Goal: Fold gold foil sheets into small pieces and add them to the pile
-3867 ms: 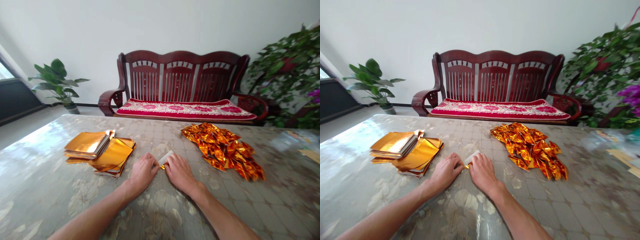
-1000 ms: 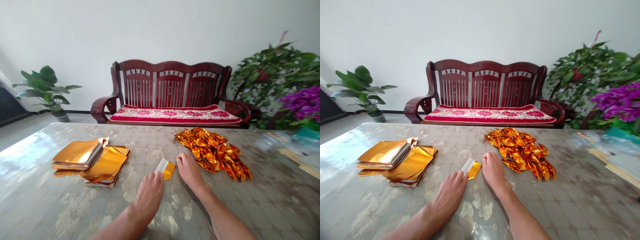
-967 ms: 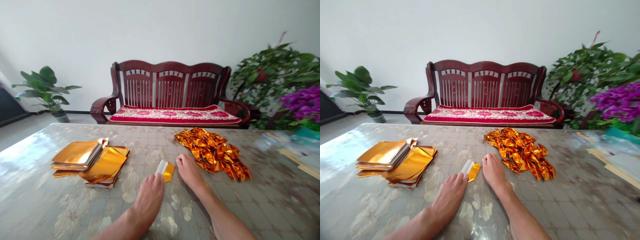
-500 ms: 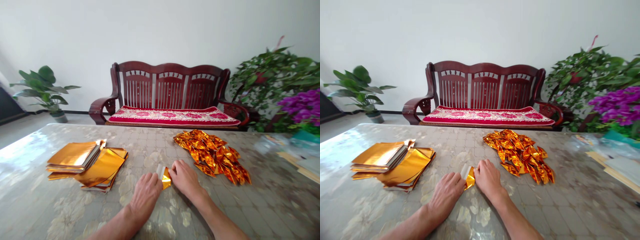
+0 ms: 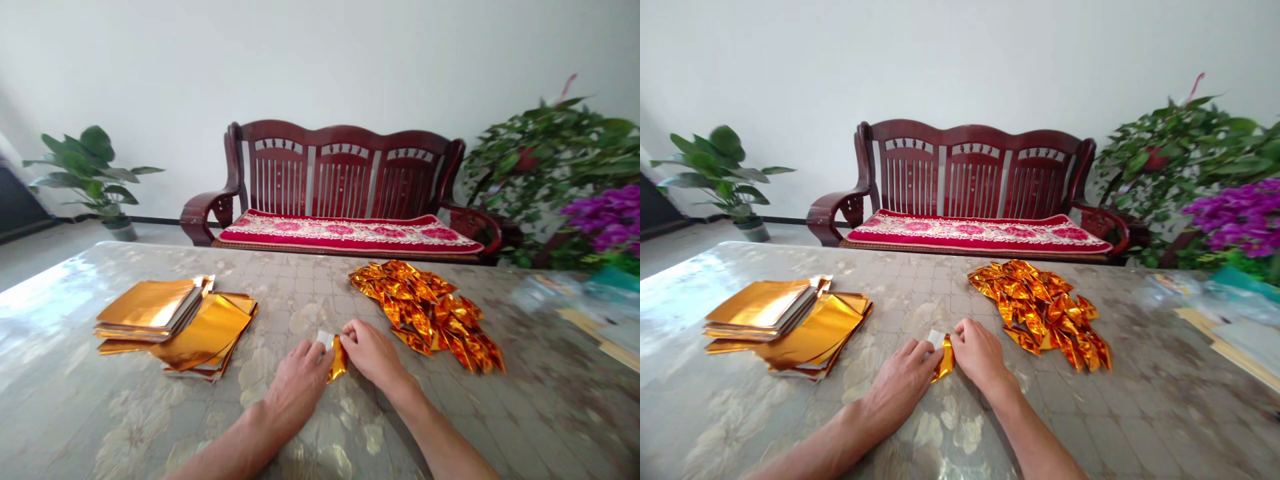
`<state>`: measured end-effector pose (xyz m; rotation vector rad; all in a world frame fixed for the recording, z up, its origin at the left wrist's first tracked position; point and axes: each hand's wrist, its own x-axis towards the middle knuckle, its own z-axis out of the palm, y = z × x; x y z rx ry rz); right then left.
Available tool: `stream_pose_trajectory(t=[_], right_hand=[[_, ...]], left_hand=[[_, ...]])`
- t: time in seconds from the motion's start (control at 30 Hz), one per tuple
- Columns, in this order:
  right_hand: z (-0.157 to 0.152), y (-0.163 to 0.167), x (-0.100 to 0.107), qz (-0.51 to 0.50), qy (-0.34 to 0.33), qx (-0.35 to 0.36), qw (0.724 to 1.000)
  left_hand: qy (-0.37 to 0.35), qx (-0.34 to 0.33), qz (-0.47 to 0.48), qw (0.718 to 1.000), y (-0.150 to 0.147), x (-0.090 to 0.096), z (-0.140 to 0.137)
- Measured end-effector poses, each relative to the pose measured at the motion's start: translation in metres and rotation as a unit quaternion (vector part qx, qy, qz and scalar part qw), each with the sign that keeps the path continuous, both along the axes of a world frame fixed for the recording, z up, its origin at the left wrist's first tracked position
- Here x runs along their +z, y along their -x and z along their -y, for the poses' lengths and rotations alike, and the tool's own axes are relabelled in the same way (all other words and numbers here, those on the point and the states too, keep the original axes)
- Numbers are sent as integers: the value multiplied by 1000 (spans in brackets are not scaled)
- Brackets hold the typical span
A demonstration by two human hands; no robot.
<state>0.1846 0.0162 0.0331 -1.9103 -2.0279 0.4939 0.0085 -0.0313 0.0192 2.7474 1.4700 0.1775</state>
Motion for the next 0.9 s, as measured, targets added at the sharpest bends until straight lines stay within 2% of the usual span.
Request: stream_pose_trajectory(t=[0.13,0.43,0.6,0.7,0.9], right_hand=[[0,2,4,9,15,8,1000],[3,2,2,34,-9,9,999],[2,1,4,4,21,3,1000],[3,3,6,19,28,8,999],[7,10,3,31,5,2,999]], left_hand=[[6,15,0,1000,-3,1,1],[10,29,-1,1000,-11,-7,10],[6,11,-5,1000,-13,-10,13],[3,1,-16,1000,-13,-7,15],[-14,-46,-44,998,-14,1,17]])
